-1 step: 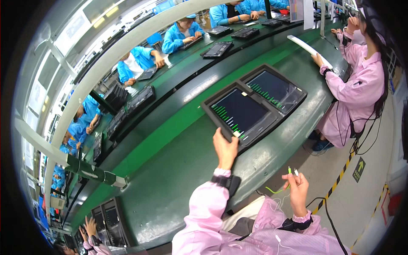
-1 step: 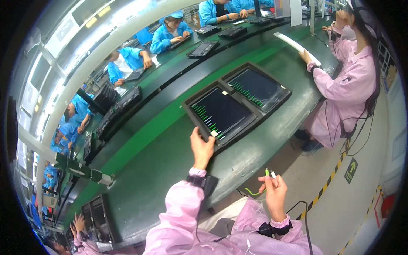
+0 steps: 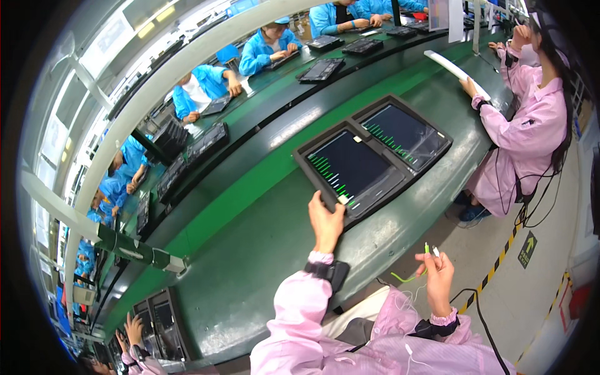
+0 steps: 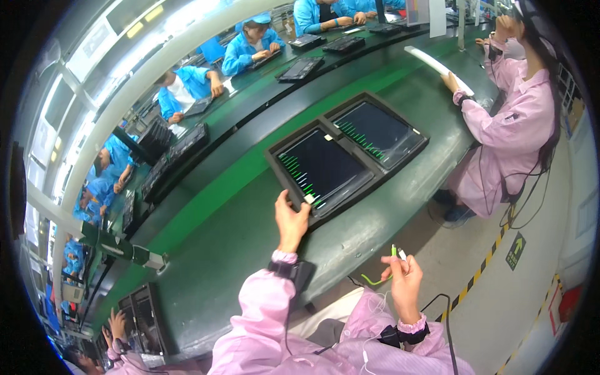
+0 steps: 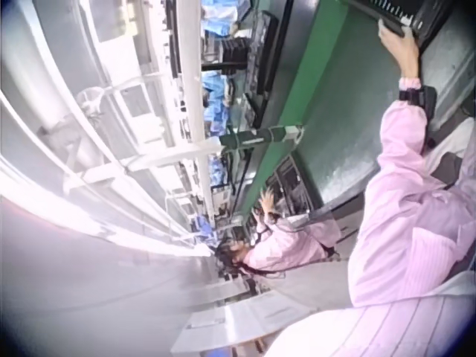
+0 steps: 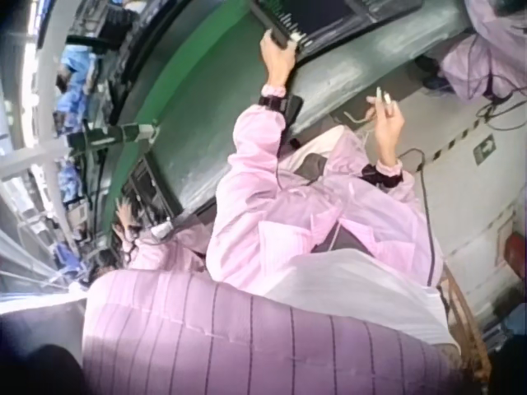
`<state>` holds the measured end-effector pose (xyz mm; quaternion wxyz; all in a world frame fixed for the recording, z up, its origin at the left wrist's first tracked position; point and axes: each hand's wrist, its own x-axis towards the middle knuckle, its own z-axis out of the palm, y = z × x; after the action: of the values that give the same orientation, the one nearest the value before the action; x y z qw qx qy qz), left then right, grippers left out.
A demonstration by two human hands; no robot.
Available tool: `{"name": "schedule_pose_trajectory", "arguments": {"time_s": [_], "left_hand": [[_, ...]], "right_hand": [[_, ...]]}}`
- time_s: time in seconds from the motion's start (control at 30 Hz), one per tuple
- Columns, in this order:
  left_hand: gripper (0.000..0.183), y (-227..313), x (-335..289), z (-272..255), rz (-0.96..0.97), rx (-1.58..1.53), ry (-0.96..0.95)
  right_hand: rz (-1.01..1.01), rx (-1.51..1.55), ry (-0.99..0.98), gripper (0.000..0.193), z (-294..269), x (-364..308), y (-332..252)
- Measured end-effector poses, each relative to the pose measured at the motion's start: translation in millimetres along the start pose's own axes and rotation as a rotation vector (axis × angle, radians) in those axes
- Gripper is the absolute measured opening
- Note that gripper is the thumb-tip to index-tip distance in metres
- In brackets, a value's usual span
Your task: Checking the functionality of electronic devices on an assembly line by connecting cables and observing the screen.
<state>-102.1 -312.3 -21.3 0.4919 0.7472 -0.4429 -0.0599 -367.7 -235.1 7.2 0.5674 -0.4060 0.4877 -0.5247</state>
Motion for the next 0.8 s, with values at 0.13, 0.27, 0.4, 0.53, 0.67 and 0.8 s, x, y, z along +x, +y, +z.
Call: {"name": "schedule_pose_trajectory", "arguments": {"time_s": [0.13, 0.27, 0.4, 0.53, 0.67, 0.8], "left_hand": [[0.054, -26.5, -41.5, -77.7, -0.057, 0.052, 0.008], [0.048, -45.8, -101.8, -152.6, -0.155, 0.130, 0.031], [0.045, -35.0, -146.5, -212.9, -0.418, 0.024, 0.006], [0.043, -41.9, -175.5, -246.6, -0.496, -0.086, 0.075], [0.046, -43.1, -184.6, -251.2, -0.375, -0.040, 0.085], [0.092, -14.8, -181.3, -254.3, -0.248, 0.100, -0.134]], "right_hand": [[-0.057, -0.015, 0.041, 0.022, 4.9, 10.2, 17.4], [-0.054, -0.060, -0.007, 0.021, 35.3, 8.0, 22.5], [-0.100, 0.003, 0.012, 0.023, 52.9, -1.5, 40.8], [-0.038, -0.049, -0.082, 0.025, 62.2, -22.2, 43.7], [-0.085, -0.180, -0.119, 0.025, 65.9, -37.1, 30.8], [-0.089, -0.183, -0.493, 0.025, 59.7, -50.7, 27.6]]}}
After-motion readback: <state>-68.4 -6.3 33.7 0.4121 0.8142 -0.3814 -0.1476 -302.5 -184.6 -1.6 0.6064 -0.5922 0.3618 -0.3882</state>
